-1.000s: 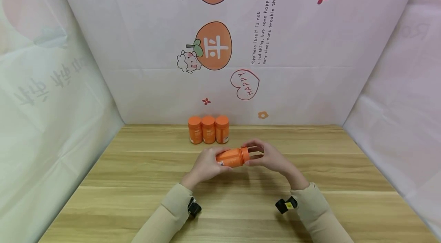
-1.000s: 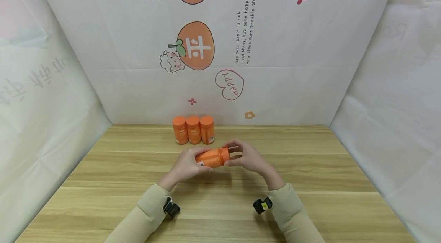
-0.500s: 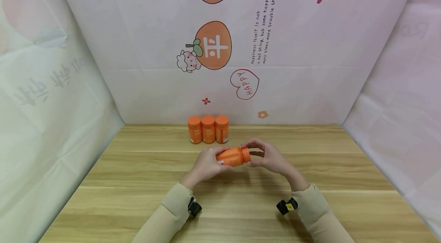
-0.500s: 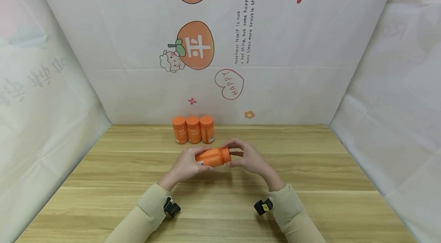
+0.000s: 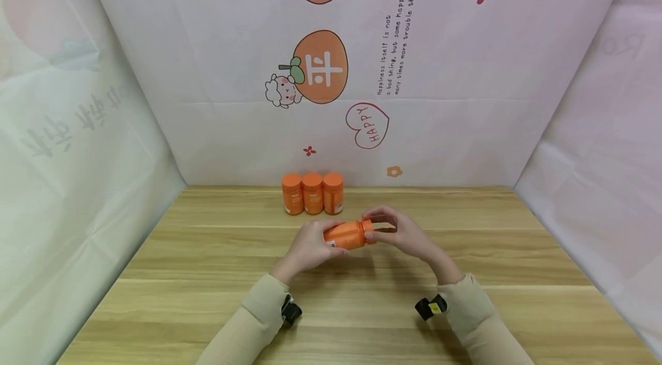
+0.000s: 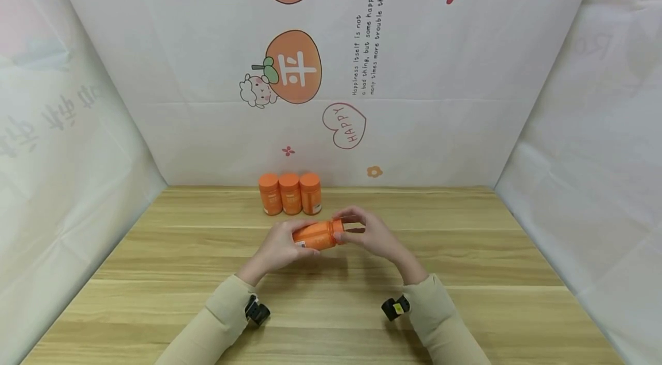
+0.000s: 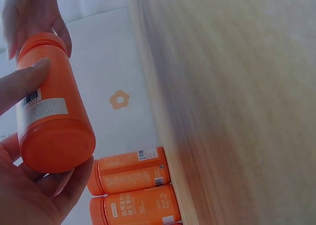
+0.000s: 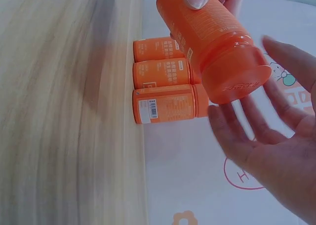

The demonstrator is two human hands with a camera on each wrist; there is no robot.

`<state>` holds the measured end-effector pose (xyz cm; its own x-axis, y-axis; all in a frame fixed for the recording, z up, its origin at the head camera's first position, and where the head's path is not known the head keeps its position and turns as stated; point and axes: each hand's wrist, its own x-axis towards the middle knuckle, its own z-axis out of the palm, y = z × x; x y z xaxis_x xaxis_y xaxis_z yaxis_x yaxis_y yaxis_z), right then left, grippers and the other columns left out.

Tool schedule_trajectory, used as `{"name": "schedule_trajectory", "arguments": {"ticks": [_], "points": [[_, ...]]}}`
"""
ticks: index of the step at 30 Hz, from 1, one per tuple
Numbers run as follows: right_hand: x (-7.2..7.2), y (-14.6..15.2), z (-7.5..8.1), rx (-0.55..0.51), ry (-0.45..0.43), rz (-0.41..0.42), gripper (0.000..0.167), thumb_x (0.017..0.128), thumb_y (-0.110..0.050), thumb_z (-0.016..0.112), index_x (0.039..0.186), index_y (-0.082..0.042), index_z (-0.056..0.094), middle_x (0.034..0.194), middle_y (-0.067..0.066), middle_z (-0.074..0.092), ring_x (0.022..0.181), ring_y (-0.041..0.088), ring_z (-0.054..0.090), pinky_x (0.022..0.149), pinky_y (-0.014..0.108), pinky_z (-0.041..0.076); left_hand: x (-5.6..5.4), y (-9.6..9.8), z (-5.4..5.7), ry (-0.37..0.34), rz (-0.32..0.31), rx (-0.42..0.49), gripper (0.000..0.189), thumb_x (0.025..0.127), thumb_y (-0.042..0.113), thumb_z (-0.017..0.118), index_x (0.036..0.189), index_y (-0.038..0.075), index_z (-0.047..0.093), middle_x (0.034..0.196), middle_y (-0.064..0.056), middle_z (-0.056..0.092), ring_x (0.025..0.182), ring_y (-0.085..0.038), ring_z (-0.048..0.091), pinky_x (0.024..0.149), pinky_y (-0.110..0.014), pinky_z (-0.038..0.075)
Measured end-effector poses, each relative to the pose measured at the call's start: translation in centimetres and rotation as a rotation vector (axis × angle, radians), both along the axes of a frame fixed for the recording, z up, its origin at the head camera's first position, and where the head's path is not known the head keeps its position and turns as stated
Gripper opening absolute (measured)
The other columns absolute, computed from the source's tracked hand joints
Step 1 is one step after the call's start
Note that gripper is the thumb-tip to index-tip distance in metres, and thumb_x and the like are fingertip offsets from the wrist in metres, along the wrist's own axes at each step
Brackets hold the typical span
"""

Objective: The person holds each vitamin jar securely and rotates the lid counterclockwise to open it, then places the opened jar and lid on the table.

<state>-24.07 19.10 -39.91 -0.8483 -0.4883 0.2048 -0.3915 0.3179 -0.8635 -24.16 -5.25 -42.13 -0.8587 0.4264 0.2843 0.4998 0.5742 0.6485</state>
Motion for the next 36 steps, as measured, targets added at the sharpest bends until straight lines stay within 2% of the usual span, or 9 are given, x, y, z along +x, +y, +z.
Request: {"name": "schedule_trajectory", "arguments": {"ticks": [2,5,9,15,24,31,36], "points": [[-0.09,-0.12,0.19,0.035,-0.030,-0.028,0.036,0.091,-0.029,0.064,0.122,-0.013,0.057,0.125,0.009,0.058,0.117,0.034,0.054,0.090,0.043,0.050,0.00,0.02,0.00,0.007,0.003,-0.007,0.060,0.068,0.033,0.084,0.122,0.017,0.063,0.106,0.000,0.068,0.083,-0.012,0.058,0.072,-0.029,0.047],[-0.23,-0.33,0.42,0.081,-0.094,-0.046,0.039,0.095,-0.036,0.056,0.124,-0.010,0.055,0.124,0.012,0.057,0.111,0.031,0.058,0.087,0.043,0.052,0.01,0.05,-0.03,0.016,-0.001,-0.013,0.059,0.068,0.030,0.084,0.122,0.016,0.063,0.106,0.000,0.068,0.083,-0.012,0.058,0.072,-0.029,0.047],[-0.48,-0.47,0.47,0.137,-0.178,-0.050,0.049,0.097,-0.039,0.051,0.128,-0.002,0.052,0.121,0.017,0.057,0.104,0.026,0.060,0.082,0.046,0.053,0.01,0.12,-0.11,0.031,-0.005,-0.014,0.059,0.068,0.028,0.084,0.122,0.016,0.064,0.105,0.000,0.068,0.082,-0.012,0.058,0.071,-0.029,0.047],[-0.49,-0.52,0.67,0.194,-0.245,-0.059,0.052,0.097,-0.043,0.048,0.126,-0.001,0.054,0.113,0.015,0.061,0.096,0.021,0.061,0.080,0.044,0.054,-0.04,0.12,-0.16,0.029,-0.003,-0.007,0.059,0.068,0.028,0.084,0.122,0.017,0.063,0.104,0.000,0.068,0.081,-0.012,0.058,0.071,-0.029,0.046],[-0.76,-0.27,0.53,0.187,-0.283,-0.010,0.053,0.097,-0.044,0.049,0.124,0.002,0.054,0.102,0.014,0.064,0.089,0.031,0.064,0.078,0.048,0.054,-0.04,0.00,-0.12,0.029,-0.006,-0.008,0.060,0.067,0.031,0.084,0.122,0.017,0.063,0.103,0.001,0.068,0.081,-0.012,0.057,0.070,-0.028,0.047],[-0.48,-0.25,0.77,0.188,-0.253,0.015,0.049,0.095,-0.041,0.053,0.129,-0.005,0.052,0.112,0.015,0.061,0.091,0.022,0.062,0.081,0.047,0.053,-0.01,-0.02,-0.07,-0.007,-0.018,0.016,0.056,0.070,0.026,0.082,0.122,0.019,0.063,0.106,0.003,0.067,0.085,-0.013,0.056,0.074,-0.030,0.046],[-0.43,-0.07,0.65,0.175,-0.221,0.046,0.048,0.095,-0.036,0.056,0.130,-0.005,0.050,0.117,0.018,0.058,0.097,0.022,0.062,0.081,0.047,0.053,-0.05,0.01,-0.14,-0.022,-0.024,0.031,0.055,0.070,0.021,0.082,0.122,0.020,0.063,0.105,0.005,0.066,0.085,-0.013,0.056,0.074,-0.030,0.046]]}}
